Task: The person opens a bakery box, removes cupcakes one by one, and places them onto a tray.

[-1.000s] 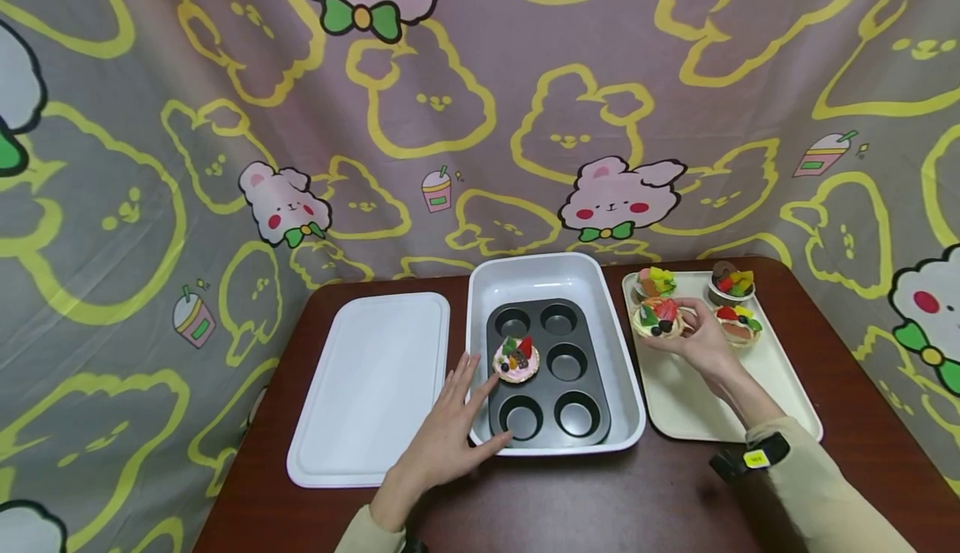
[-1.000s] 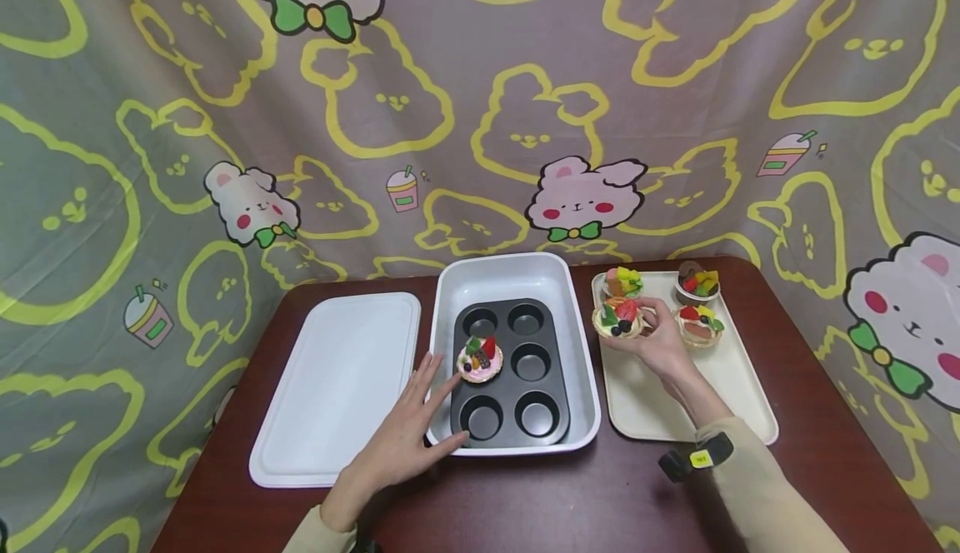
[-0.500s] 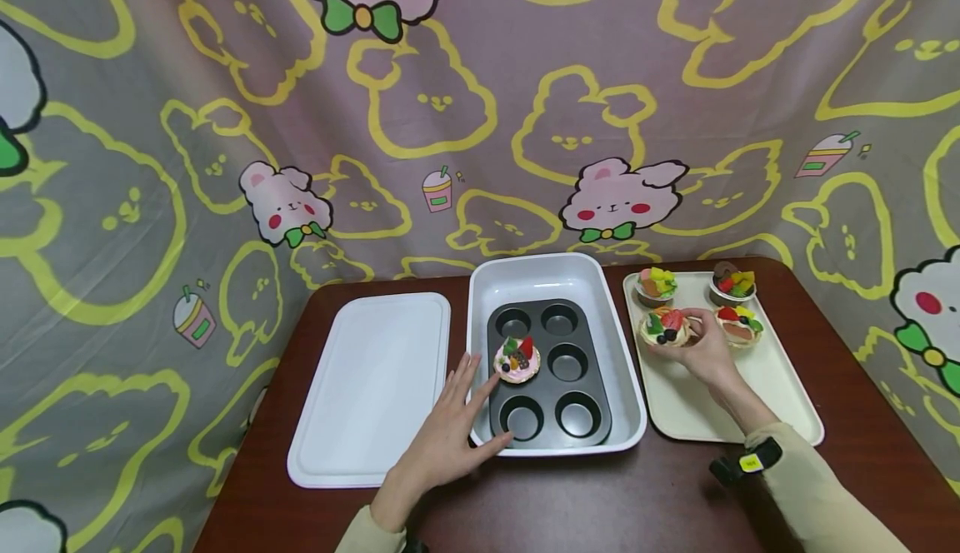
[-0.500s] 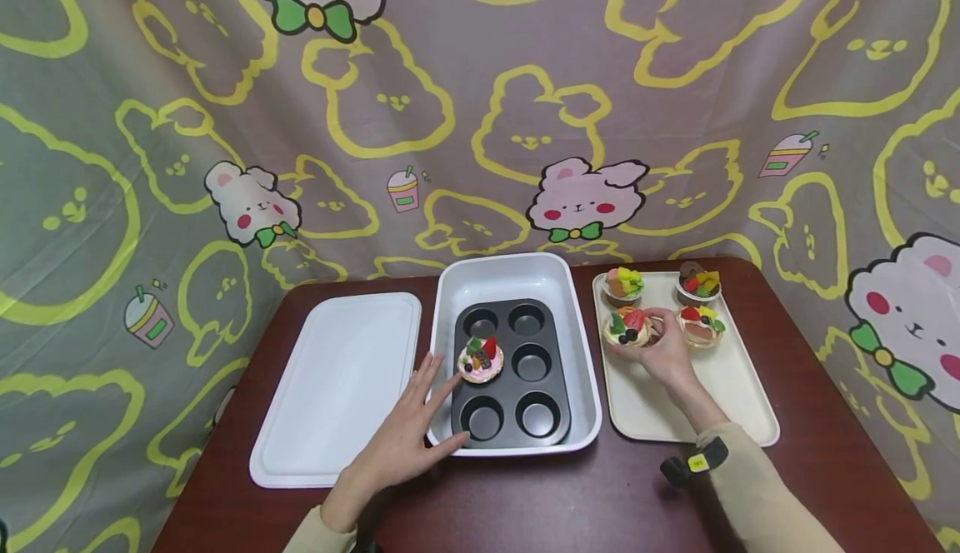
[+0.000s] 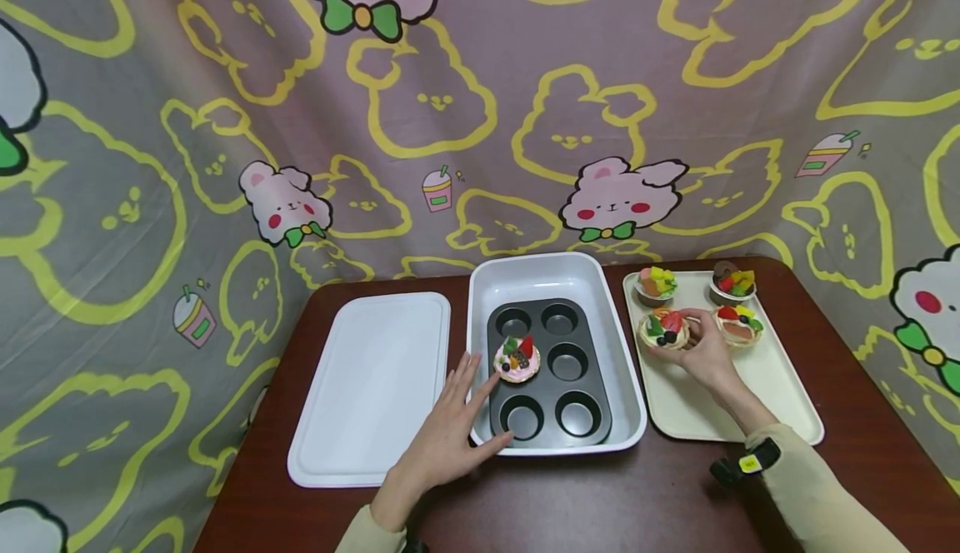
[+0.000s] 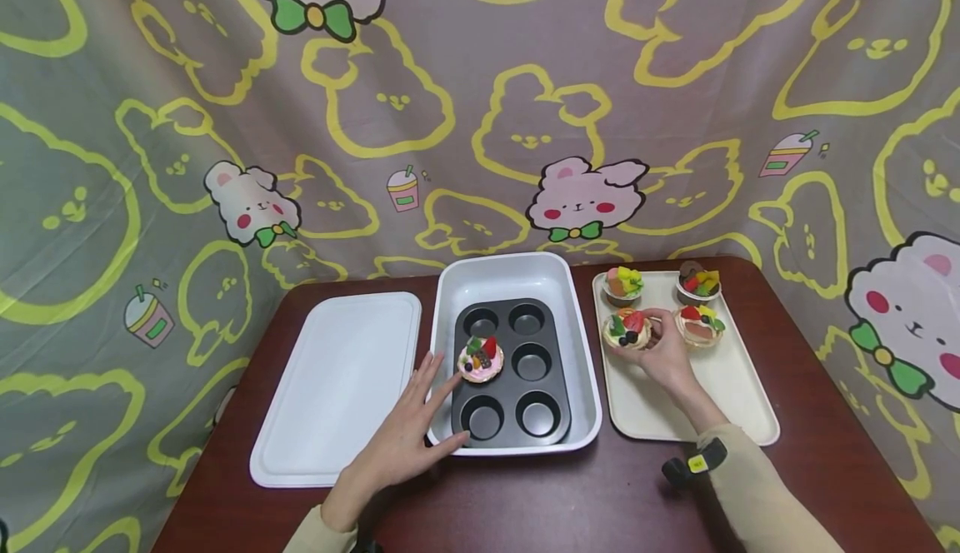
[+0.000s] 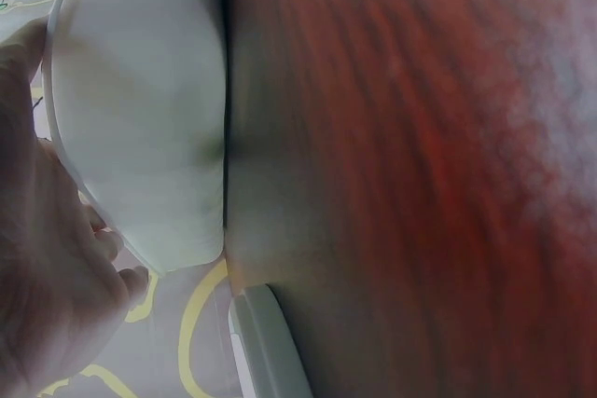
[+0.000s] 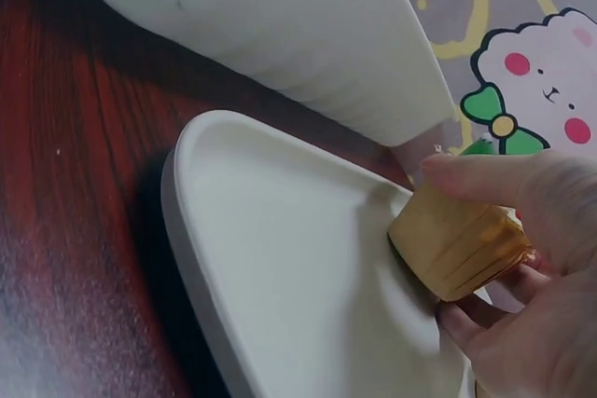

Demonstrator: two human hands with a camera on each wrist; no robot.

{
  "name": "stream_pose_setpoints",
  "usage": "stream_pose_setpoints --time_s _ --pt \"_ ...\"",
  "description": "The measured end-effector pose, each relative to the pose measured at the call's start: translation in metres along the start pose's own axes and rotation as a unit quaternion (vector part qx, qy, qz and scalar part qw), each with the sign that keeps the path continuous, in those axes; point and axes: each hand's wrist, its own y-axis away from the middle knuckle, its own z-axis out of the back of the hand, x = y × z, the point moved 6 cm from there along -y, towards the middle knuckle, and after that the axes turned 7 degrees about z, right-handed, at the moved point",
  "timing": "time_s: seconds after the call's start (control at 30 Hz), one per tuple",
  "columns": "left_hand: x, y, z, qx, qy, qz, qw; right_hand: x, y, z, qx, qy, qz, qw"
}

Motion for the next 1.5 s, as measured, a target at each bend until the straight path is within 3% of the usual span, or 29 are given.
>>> stream_pose_setpoints --time_s 0.27,0.57,0.8,0.93,1.2,1.5 --pt "-0.001 0.000 0.002 -0.001 -0.001 -0.004 1.0000 0.001 0.003 0.000 0.020 0.015 0.001 1.000" --pt "-0.002 -0.001 0.002 0.000 0.002 -0.006 1.0000 0.009 0.009 -0.003 0.019 0.088 0.088 0.992" --pt "0.000 -0.001 -0.001 0.005 0.006 0.000 1.0000 0.020 0.014 -0.008 -0.014 0.137 0.179 0.974" --pt "-0.001 -0.001 -0.001 0.006 0.008 0.000 1.0000 0.036 0.019 -0.012 -0.016 0.146 0.207 0.967" --pt "-0.001 0.000 0.000 0.002 0.006 -0.002 1.0000 0.081 0.026 -0.033 0.024 0.167 0.245 0.955" --pt "0.000 0.001 0.000 0.004 0.006 0.005 1.0000 0.110 0.028 -0.080 0.143 0.159 0.251 0.944"
